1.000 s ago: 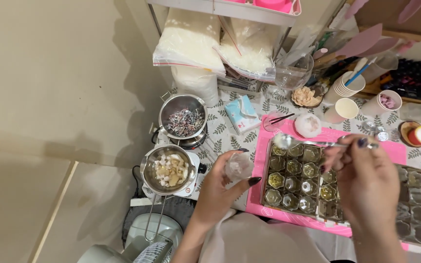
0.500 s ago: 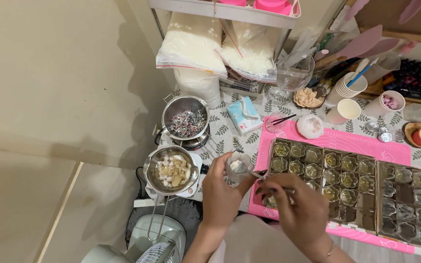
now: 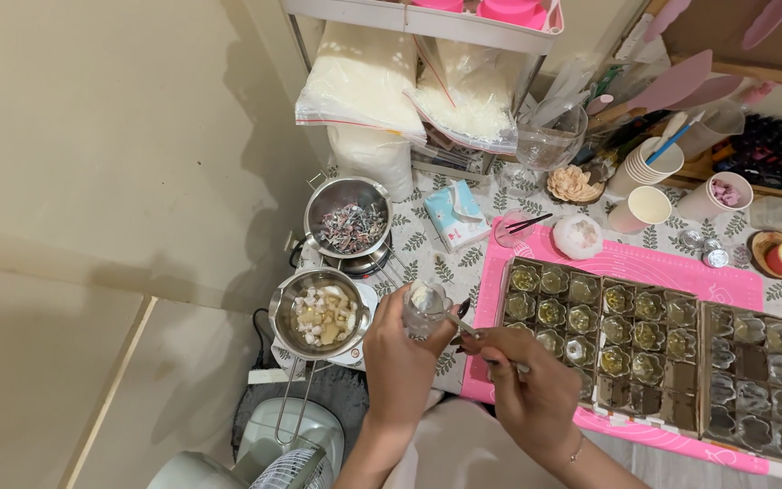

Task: Preparing candle components by sorting and mixing decorative materials into small metal pots and stirring wax on a hot plate.

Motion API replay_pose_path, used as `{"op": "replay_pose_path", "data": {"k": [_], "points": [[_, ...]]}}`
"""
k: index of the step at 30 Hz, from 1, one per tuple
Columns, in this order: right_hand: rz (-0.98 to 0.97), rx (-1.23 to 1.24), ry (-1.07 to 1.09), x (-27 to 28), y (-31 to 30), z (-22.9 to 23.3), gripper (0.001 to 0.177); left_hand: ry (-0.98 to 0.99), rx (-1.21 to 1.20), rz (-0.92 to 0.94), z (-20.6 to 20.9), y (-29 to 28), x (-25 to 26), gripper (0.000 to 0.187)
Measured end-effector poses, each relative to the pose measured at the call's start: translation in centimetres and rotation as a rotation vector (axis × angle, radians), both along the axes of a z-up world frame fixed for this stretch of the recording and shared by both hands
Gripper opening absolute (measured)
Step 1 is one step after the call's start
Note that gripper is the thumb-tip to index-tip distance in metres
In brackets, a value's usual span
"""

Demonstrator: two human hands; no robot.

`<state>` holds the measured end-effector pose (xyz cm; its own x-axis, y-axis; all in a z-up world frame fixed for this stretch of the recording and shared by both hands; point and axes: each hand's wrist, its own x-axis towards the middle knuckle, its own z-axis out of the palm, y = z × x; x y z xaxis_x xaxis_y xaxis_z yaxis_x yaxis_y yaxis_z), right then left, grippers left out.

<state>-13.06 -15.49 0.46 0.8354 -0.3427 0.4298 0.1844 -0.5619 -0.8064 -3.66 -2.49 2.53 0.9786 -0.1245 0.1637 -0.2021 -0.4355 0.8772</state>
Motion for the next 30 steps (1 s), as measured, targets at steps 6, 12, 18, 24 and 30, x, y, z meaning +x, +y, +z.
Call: {"op": "replay_pose_path", "data": {"k": [6,12,18,24,30], "points": [[0.083,0.000,-0.094,0.8,0.7,-0.3,0.010,0.097,0.026,0.072,-0.1,0.7,0.2,0.053],[0.029,0.010,-0.155,0.9,0.1,-0.4,0.010,0.092,-0.060,0.107,-0.2,1.8,0.3,0.046],[0.197,-0.113,-0.046,3.6,1.3,3.4,0.006,0.001,-0.006,0.137,0.5,3.6,0.5,0.050],[0.254,-0.090,-0.071,4.3,3.0,1.6,0.008,0.064,-0.027,0.214,-0.5,4.6,0.6,0.051],[0.192,0.038,-0.041,4.4,3.9,-0.4,0.015,0.353,-0.349,0.208,0.0,5.3,0.9,0.036]]}}
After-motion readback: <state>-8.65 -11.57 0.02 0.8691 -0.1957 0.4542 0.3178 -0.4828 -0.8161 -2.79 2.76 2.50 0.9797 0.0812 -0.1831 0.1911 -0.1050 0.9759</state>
